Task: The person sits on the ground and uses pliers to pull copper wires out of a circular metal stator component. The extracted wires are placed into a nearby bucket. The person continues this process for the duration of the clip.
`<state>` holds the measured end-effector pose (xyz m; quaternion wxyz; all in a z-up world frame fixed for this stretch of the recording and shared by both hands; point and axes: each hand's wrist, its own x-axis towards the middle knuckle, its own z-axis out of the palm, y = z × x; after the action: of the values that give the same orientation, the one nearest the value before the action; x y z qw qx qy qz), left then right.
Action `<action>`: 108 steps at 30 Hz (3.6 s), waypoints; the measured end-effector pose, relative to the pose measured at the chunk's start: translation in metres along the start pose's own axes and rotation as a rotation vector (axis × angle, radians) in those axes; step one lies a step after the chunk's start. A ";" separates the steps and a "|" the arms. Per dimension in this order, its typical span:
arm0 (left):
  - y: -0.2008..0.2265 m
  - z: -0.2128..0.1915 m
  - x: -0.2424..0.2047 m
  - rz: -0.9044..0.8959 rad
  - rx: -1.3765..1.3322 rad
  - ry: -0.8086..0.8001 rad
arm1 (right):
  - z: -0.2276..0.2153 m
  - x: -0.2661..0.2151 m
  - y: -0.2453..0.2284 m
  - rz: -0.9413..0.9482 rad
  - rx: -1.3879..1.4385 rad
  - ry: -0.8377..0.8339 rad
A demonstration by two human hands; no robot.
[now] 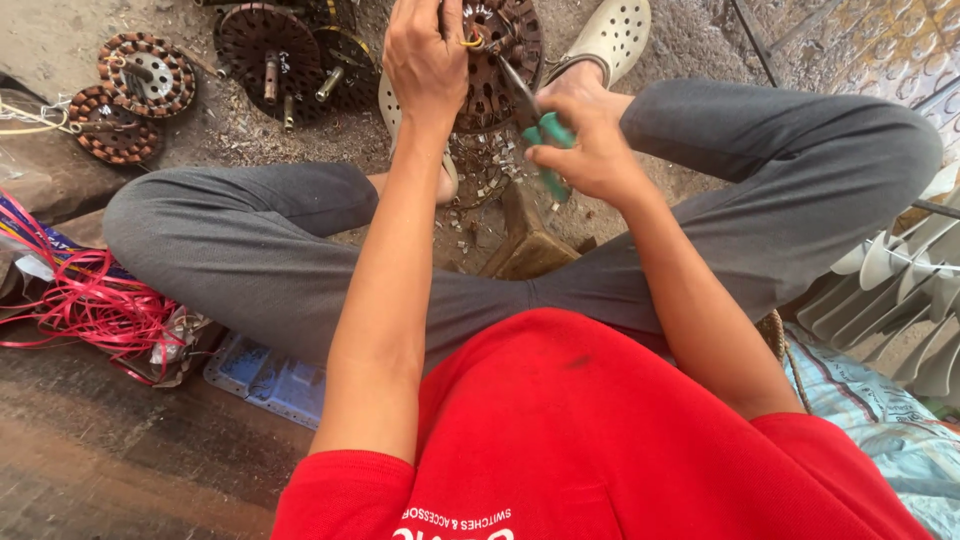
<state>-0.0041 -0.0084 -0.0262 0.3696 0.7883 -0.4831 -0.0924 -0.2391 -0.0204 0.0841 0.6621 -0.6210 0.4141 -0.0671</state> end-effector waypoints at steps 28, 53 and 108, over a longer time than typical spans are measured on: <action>0.015 -0.015 0.002 0.027 0.078 -0.038 | 0.013 -0.018 -0.005 -0.001 -0.672 0.289; 0.030 -0.027 0.009 0.037 0.028 -0.039 | 0.024 -0.028 0.005 -0.269 -0.799 0.421; 0.069 -0.108 -0.077 -0.230 -0.545 -0.149 | 0.028 -0.086 -0.011 0.253 0.683 0.005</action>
<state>-0.0371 0.0912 0.0803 0.5182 0.7005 -0.3740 -0.3175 -0.2727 0.0505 0.1309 0.8333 -0.3079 0.4429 -0.1208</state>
